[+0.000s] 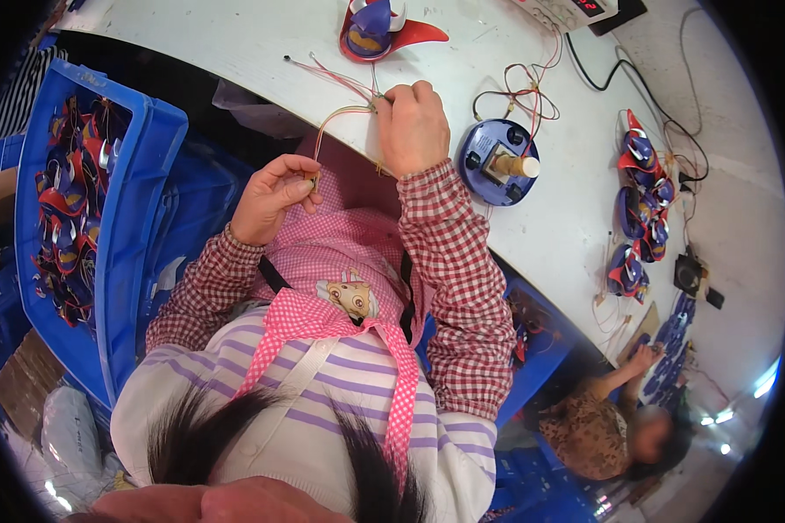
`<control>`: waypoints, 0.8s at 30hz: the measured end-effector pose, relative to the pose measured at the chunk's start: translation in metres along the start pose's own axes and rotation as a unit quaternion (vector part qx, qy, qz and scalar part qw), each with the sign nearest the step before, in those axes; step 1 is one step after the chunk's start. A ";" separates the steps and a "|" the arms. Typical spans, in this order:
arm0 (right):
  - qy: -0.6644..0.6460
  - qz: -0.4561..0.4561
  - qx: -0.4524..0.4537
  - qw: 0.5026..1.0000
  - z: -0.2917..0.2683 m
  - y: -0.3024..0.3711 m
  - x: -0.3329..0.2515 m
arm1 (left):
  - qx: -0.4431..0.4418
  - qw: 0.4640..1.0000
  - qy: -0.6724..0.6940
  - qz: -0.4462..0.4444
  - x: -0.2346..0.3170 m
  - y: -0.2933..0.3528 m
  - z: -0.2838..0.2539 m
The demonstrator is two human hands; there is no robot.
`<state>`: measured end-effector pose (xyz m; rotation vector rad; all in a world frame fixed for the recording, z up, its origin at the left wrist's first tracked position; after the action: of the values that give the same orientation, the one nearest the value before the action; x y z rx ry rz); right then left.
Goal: Assembling plastic toy figures by connecting components and internal wiring.
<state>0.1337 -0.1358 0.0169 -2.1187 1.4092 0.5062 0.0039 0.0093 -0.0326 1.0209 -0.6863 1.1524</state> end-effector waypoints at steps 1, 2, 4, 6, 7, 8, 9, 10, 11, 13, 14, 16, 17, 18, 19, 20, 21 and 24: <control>0.000 0.001 -0.002 1.000 -0.001 -0.003 0.000 | 0.001 1.000 0.001 -0.002 -0.001 -0.001 -0.002; -0.038 0.036 -0.027 0.998 0.000 -0.007 0.004 | 0.000 1.000 0.001 -0.002 -0.002 -0.001 -0.003; -0.113 0.108 -0.076 0.985 0.000 -0.011 0.013 | -0.003 1.000 0.000 -0.003 -0.005 -0.003 -0.007; -0.149 0.146 -0.099 0.973 0.003 -0.011 0.018 | -0.007 1.000 -0.001 -0.005 -0.006 -0.004 -0.007; -0.151 0.146 -0.102 0.972 0.003 -0.011 0.019 | -0.007 1.000 -0.002 -0.006 -0.007 -0.005 -0.007; -0.152 0.146 -0.105 0.972 0.003 -0.011 0.020 | -0.007 1.000 -0.003 -0.006 -0.007 -0.006 -0.006; -0.153 0.147 -0.108 0.971 0.003 -0.011 0.021 | -0.008 1.000 -0.005 -0.007 -0.008 -0.007 -0.006; -0.155 0.147 -0.110 0.971 0.004 -0.010 0.021 | -0.008 1.000 -0.007 -0.008 -0.009 -0.007 -0.005; -0.155 0.148 -0.109 0.971 0.003 -0.011 0.021 | -0.009 1.000 -0.007 -0.008 -0.009 -0.008 -0.005; -0.161 0.150 -0.120 0.968 0.004 -0.011 0.020 | -0.009 1.000 -0.006 -0.018 -0.011 -0.008 -0.004; -0.164 0.150 -0.125 0.967 0.004 -0.011 0.020 | -0.009 1.000 -0.005 -0.022 -0.011 -0.009 -0.004; -0.168 0.151 -0.128 0.966 0.004 -0.011 0.020 | -0.010 1.000 -0.007 -0.027 -0.012 -0.010 -0.003; -0.170 0.147 -0.127 0.966 0.004 -0.011 0.019 | -0.013 0.999 -0.012 -0.026 -0.012 -0.010 -0.003; -0.171 0.144 -0.127 0.966 0.004 -0.012 0.019 | -0.016 0.999 -0.017 -0.026 -0.012 -0.010 -0.003; -0.172 0.140 -0.126 0.967 0.003 -0.012 0.019 | -0.019 0.999 -0.023 -0.026 -0.012 -0.011 -0.003; -0.174 0.137 -0.126 0.967 0.003 -0.012 0.018 | -0.022 0.999 -0.028 -0.026 -0.013 -0.010 -0.003; -0.175 0.136 -0.123 0.967 0.002 -0.011 0.018 | -0.023 0.999 -0.030 -0.025 -0.013 -0.010 -0.002; -0.221 0.123 -0.095 0.963 -0.001 -0.009 0.018 | -0.018 0.999 -0.039 -0.022 -0.015 -0.009 -0.002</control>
<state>0.1486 -0.1463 0.0094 -1.8178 1.4031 1.1738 0.0085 0.0046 -0.0488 1.0507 -0.7415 1.0635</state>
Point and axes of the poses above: each hand's wrist, its own y-axis away from the middle knuckle, its own z-axis out of the palm, x = y × z, the point moved 6 cm from there along -y, towards the middle knuckle, and after that the axes turned 10 degrees about -y, right-handed, at the moved point
